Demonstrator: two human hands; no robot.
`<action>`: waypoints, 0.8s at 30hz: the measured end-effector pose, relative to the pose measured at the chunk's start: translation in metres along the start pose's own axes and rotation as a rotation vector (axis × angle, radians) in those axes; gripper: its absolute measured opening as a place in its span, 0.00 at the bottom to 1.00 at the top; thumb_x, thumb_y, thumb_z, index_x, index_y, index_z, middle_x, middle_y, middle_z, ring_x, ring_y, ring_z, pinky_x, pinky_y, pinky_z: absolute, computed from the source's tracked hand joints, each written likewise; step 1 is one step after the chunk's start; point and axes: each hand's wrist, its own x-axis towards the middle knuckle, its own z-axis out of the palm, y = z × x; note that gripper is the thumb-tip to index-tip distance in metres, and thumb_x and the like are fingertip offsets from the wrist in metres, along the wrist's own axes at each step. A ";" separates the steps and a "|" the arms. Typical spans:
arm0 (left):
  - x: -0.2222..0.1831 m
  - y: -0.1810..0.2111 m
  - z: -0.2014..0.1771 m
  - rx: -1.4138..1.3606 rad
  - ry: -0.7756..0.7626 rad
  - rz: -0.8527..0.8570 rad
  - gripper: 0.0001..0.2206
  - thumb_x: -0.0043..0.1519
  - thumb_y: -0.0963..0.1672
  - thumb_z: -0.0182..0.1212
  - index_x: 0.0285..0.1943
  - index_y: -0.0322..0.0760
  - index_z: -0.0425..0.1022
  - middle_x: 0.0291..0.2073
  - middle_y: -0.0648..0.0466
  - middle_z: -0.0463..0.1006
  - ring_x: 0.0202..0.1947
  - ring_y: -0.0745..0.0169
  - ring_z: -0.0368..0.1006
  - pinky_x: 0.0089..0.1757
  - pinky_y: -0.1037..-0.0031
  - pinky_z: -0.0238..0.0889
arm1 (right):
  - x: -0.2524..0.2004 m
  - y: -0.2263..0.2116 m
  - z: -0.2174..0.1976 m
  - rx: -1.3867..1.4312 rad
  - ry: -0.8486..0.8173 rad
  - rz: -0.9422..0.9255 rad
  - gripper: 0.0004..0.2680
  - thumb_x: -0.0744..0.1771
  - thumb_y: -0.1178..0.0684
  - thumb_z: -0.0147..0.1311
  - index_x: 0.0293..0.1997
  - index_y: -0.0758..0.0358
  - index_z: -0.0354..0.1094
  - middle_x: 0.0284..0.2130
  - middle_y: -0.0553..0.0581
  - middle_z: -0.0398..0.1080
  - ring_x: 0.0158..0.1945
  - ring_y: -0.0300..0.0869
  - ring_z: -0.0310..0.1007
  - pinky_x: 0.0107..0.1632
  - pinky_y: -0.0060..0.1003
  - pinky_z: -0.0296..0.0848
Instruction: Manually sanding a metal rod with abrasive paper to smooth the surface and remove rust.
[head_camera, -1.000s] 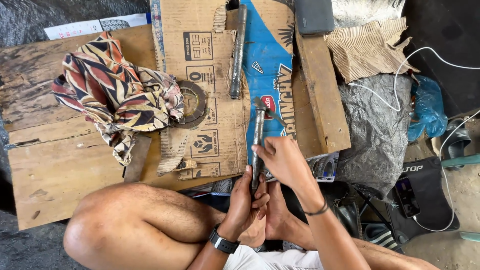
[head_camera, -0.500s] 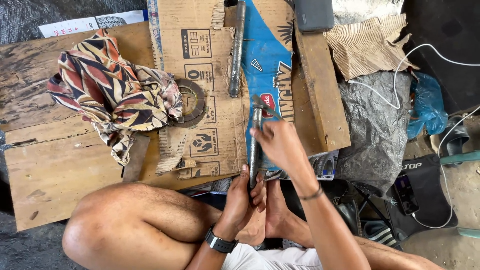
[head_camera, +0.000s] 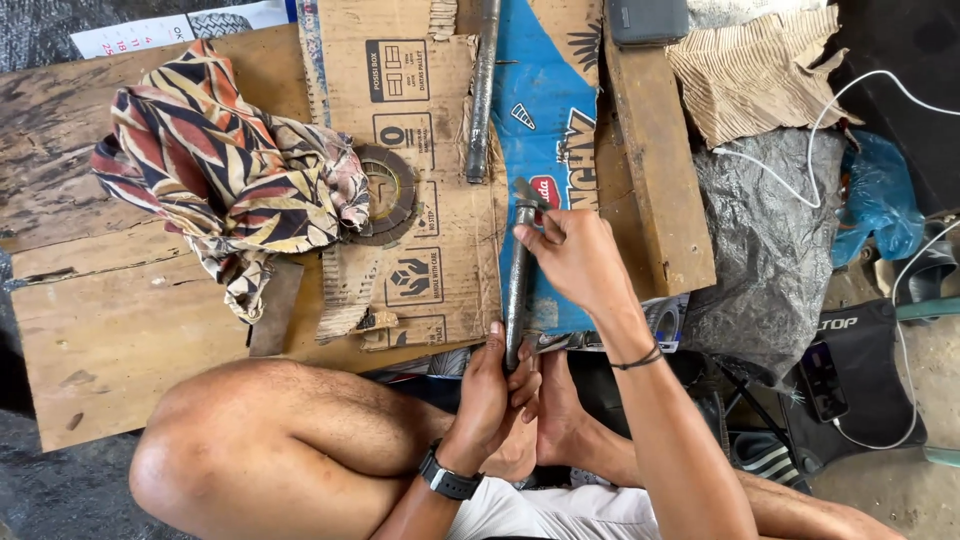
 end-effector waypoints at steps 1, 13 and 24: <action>0.000 -0.001 -0.001 -0.001 -0.005 -0.001 0.23 0.74 0.55 0.39 0.37 0.35 0.66 0.16 0.61 0.52 0.14 0.72 0.50 0.17 0.77 0.51 | -0.006 0.003 0.002 -0.003 0.004 0.000 0.21 0.67 0.53 0.65 0.17 0.64 0.50 0.12 0.51 0.52 0.18 0.40 0.49 0.23 0.37 0.60; 0.005 -0.004 -0.006 -0.052 -0.028 0.012 0.23 0.74 0.55 0.40 0.37 0.35 0.65 0.16 0.61 0.52 0.13 0.72 0.50 0.16 0.77 0.50 | -0.031 -0.005 0.006 -0.002 -0.056 0.065 0.22 0.67 0.51 0.65 0.13 0.61 0.51 0.09 0.51 0.57 0.13 0.36 0.47 0.18 0.33 0.55; 0.002 -0.004 -0.007 -0.086 -0.041 0.007 0.22 0.73 0.55 0.41 0.37 0.35 0.66 0.16 0.61 0.52 0.13 0.74 0.49 0.16 0.79 0.50 | -0.051 -0.001 0.009 -0.079 -0.219 0.131 0.20 0.68 0.53 0.63 0.14 0.61 0.58 0.11 0.51 0.60 0.13 0.33 0.52 0.17 0.27 0.56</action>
